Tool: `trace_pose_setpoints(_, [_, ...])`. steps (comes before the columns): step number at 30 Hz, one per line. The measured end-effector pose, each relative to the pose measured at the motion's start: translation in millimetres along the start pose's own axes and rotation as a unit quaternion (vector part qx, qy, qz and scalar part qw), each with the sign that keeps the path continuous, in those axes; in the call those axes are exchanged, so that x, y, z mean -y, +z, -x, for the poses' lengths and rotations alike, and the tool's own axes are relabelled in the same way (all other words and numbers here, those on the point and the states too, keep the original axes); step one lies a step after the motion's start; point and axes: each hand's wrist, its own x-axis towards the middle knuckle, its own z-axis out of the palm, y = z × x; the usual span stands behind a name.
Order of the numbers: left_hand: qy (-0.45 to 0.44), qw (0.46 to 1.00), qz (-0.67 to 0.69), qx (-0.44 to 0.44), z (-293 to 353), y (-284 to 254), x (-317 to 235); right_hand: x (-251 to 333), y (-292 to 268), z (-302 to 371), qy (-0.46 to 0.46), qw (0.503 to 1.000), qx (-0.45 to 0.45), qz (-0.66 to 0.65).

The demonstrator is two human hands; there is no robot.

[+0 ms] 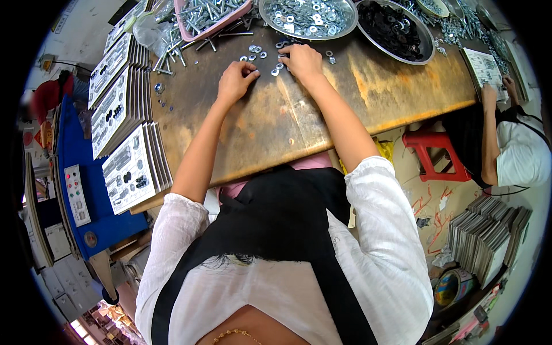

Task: The person assembles fasteners by hand, picking up bolts, nuts, and washers from a table and screwing them together. The person places the assembled fasteners onto a printed instruction sheet and stacks completed sheets on the table.

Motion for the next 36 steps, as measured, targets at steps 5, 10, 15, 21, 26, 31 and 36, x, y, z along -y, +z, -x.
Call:
trace_pose_setpoints(5, [-0.018, 0.998, 0.036, 0.039, -2, -4, 13, -15, 2, 3, -0.075, 0.995, -0.047, 0.041])
trace_pose_setpoints(10, [-0.020, 0.996, 0.080, 0.020, 3, -6, 22, -31, 18, -6, -0.154, 0.976, -0.108, 0.112])
trace_pose_setpoints(15, [-0.067, 0.959, 0.273, 0.031, 5, -10, 37, -24, 9, -9, -0.106, 0.989, -0.105, 0.026])
trace_pose_setpoints(21, [-0.121, 0.908, 0.392, 0.088, 43, -35, 34, 45, 3, 57, -0.048, 0.967, 0.139, -0.209])
trace_pose_setpoints(26, [-0.149, 0.902, 0.403, 0.042, 75, -39, 51, 68, 16, 99, -0.062, 0.956, 0.202, -0.204])
trace_pose_setpoints(31, [-0.118, 0.944, 0.304, 0.055, 106, -39, 54, 66, 25, 110, -0.039, 0.968, 0.136, -0.207])
trace_pose_setpoints(36, [-0.112, 0.927, 0.350, 0.074, 108, -32, 47, 61, 25, 105, -0.005, 0.960, 0.063, -0.274])
